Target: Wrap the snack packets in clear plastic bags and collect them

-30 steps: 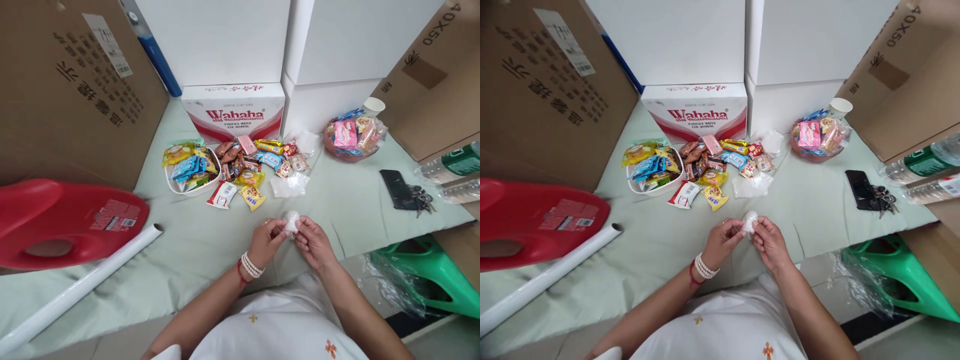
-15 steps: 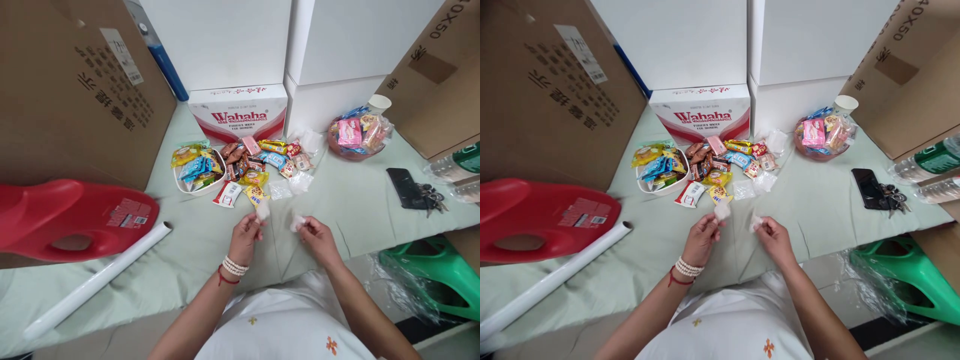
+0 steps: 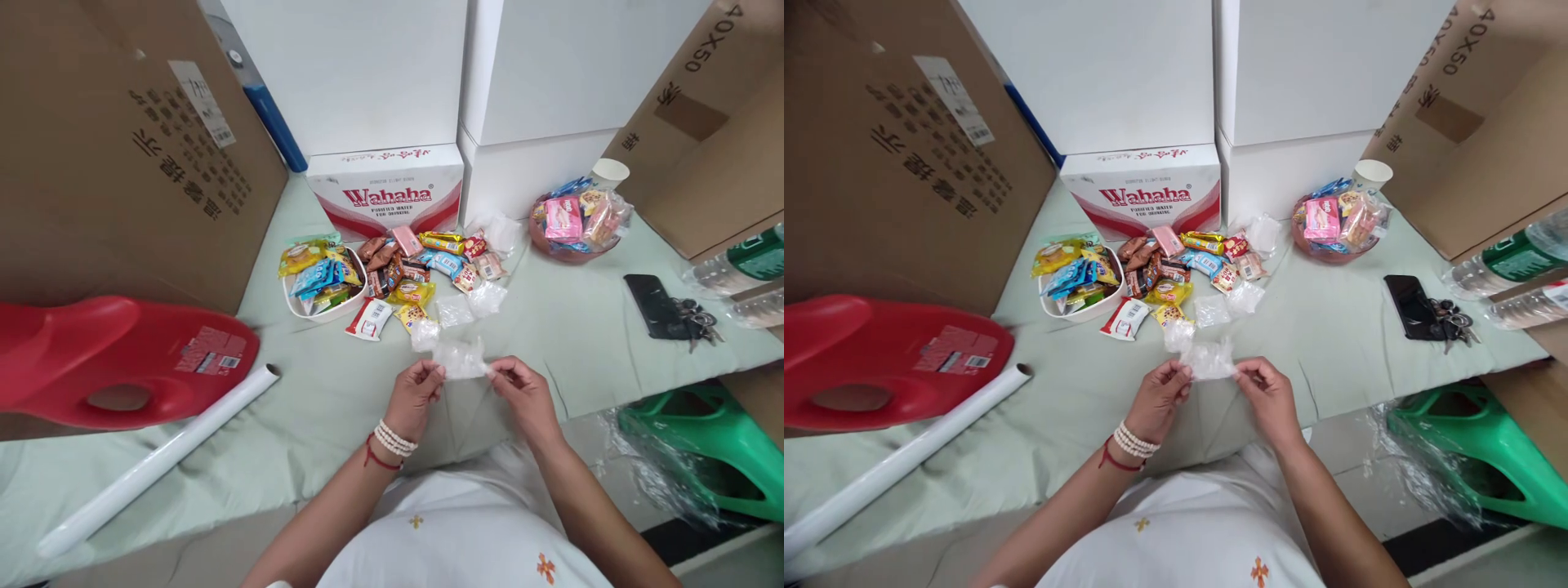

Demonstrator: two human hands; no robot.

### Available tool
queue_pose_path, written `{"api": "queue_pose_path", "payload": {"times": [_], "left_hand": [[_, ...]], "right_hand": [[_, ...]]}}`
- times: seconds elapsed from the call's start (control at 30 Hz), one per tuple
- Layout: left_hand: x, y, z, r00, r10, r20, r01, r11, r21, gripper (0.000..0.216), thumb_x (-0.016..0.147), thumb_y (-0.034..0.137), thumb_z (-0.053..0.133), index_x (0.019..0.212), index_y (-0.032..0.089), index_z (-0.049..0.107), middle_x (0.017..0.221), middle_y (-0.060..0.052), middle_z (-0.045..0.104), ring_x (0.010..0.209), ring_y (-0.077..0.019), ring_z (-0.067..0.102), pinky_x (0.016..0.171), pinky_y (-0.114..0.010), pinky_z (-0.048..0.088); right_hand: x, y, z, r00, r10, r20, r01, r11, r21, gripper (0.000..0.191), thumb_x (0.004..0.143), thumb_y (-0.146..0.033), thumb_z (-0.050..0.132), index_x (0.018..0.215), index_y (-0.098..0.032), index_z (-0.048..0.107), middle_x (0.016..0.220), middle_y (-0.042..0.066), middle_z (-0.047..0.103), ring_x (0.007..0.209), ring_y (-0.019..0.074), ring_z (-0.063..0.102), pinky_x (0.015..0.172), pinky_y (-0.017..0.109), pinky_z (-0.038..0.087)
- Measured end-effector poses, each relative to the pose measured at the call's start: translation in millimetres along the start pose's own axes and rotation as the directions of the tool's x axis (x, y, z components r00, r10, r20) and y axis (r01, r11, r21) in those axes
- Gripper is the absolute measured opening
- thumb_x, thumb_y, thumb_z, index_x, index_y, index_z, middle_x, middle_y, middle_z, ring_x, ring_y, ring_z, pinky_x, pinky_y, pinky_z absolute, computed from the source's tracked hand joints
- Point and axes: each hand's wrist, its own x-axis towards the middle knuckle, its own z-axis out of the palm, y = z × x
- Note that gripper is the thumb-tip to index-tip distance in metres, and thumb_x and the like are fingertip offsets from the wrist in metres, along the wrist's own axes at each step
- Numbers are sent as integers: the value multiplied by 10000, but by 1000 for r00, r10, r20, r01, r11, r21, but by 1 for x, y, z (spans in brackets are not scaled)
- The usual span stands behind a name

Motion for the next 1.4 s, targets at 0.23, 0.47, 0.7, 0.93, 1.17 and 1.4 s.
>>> {"api": "queue_pose_path", "payload": {"times": [0.23, 0.47, 0.7, 0.93, 1.17, 1.4], "left_hand": [[-8, 9, -13, 999, 22, -27, -24, 995, -97, 482, 582, 551, 919, 770, 185, 667, 639, 49, 558, 546, -67, 474, 510, -208, 342], [-15, 4, -2, 995, 80, 54, -80, 997, 2, 474, 667, 582, 878, 830, 165, 724, 591, 44, 586, 474, -42, 388, 481, -212, 283], [-13, 19, -16, 999, 23, -42, -27, 995, -100, 527, 548, 515, 965, 781, 163, 649, 592, 85, 519, 484, -17, 377, 454, -161, 278], [-16, 24, -49, 982, 74, -177, -85, 995, -57, 568, 551, 549, 952, 817, 180, 612, 654, 72, 584, 549, -39, 478, 499, -147, 358], [-58, 1, -80, 964, 67, -257, -15, 980, 199, 522, 744, 647, 788, 862, 181, 584, 584, 71, 550, 438, -47, 367, 435, -182, 278], [-93, -2, -92, 596, 797, -99, -364, 379, 851, 84, 902, 274, 674, 935, 219, 619, 797, 4, 597, 661, -129, 555, 625, -258, 477]], "right_hand": [[-3, 4, -22, 980, 194, 39, -194, 981, 1, 431, 801, -592, 775, 948, -198, 683, 884, 58, 664, 673, 151, 527, 579, 275, 453], [-3, -17, -8, 854, -366, 371, 498, 782, -374, 403, 854, -462, 792, 1202, -267, 729, 1210, 98, 702, 1161, 284, 584, 1034, 449, 469], [19, 0, -7, 994, 110, 12, -110, 965, 237, 282, 782, -473, 857, 855, -233, 729, 823, -13, 709, 745, 139, 637, 718, 262, 545], [30, 2, -25, 908, 402, -117, -263, 766, 587, 478, 533, -405, 1008, 841, -223, 691, 805, -53, 678, 667, 98, 633, 583, 218, 605], [35, -2, -14, 958, 184, -220, -101, 934, 341, 355, 650, -440, 946, 840, -198, 768, 863, -1, 674, 788, 123, 619, 572, 186, 571], [52, 6, 9, 994, 109, -1, -105, 961, 256, 321, 728, -477, 883, 897, -214, 810, 899, 18, 703, 800, 142, 606, 705, 265, 577]]}}
